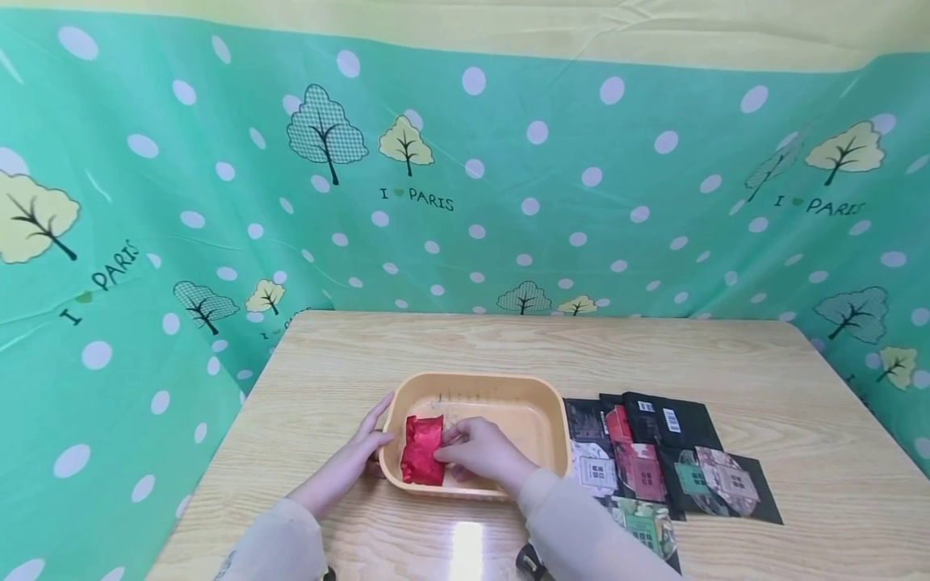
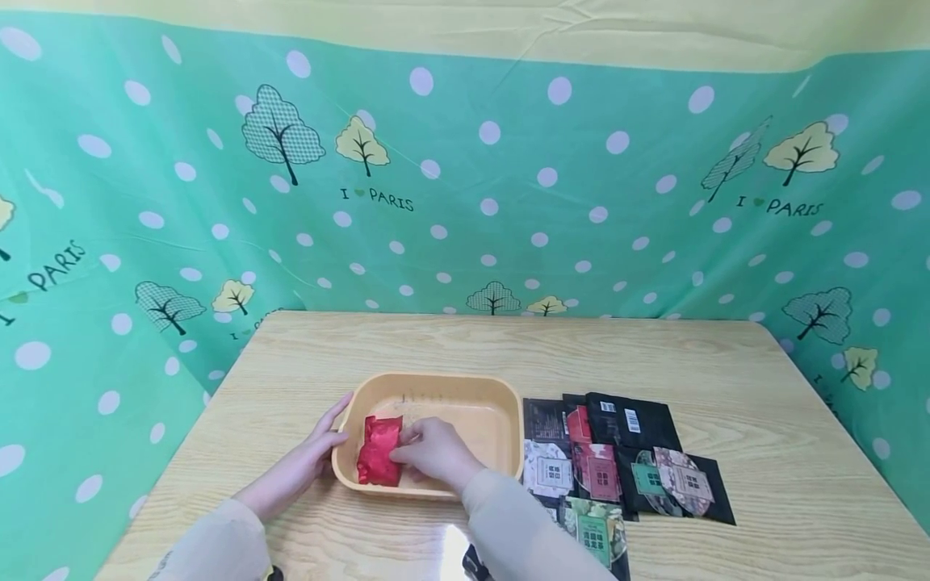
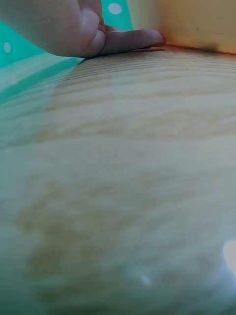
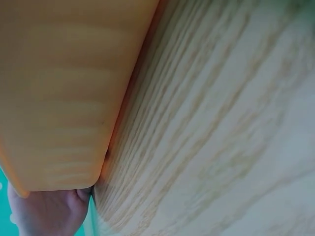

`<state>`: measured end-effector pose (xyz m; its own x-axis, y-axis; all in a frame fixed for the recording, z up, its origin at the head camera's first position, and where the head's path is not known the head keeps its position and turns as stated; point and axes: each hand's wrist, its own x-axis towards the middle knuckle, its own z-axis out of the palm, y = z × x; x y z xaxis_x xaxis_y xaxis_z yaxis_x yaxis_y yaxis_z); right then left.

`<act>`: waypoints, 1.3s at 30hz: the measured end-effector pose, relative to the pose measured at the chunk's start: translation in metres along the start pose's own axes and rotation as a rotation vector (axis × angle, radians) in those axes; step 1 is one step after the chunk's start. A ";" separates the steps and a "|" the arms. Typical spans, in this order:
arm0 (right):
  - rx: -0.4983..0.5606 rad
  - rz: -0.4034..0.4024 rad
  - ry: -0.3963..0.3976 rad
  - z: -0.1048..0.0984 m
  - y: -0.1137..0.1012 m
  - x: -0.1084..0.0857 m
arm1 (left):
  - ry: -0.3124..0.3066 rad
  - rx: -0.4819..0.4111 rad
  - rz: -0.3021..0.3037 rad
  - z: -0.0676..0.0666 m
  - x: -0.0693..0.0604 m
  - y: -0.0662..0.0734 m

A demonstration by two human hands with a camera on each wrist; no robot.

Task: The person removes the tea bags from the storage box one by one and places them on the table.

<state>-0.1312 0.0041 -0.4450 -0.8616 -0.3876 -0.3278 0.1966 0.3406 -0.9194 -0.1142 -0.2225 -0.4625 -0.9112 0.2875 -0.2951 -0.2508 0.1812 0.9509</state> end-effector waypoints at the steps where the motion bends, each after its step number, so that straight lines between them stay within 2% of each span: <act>1: -0.001 -0.002 -0.001 0.001 0.000 0.000 | 0.002 0.004 -0.001 0.000 0.000 0.000; 8: -0.005 -0.024 -0.024 0.003 -0.002 0.002 | 0.018 0.040 -0.038 -0.001 -0.001 0.000; 17: 0.043 -0.037 -0.113 0.003 0.001 0.003 | -0.009 -0.037 0.000 -0.001 0.004 0.000; 20: 0.053 -0.039 -0.129 0.003 0.003 0.003 | -0.008 -0.034 -0.001 0.000 0.004 0.001; 26: 0.045 -0.054 -0.119 0.003 0.002 0.002 | 0.011 0.020 -0.016 -0.001 0.001 0.001; 39: 0.055 -0.065 -0.066 -0.002 -0.001 0.000 | 0.018 0.028 -0.011 0.000 0.000 0.002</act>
<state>-0.1323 0.0049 -0.4435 -0.8408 -0.4638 -0.2792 0.1684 0.2659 -0.9492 -0.1150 -0.2219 -0.4608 -0.9140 0.2685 -0.3040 -0.2523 0.2104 0.9445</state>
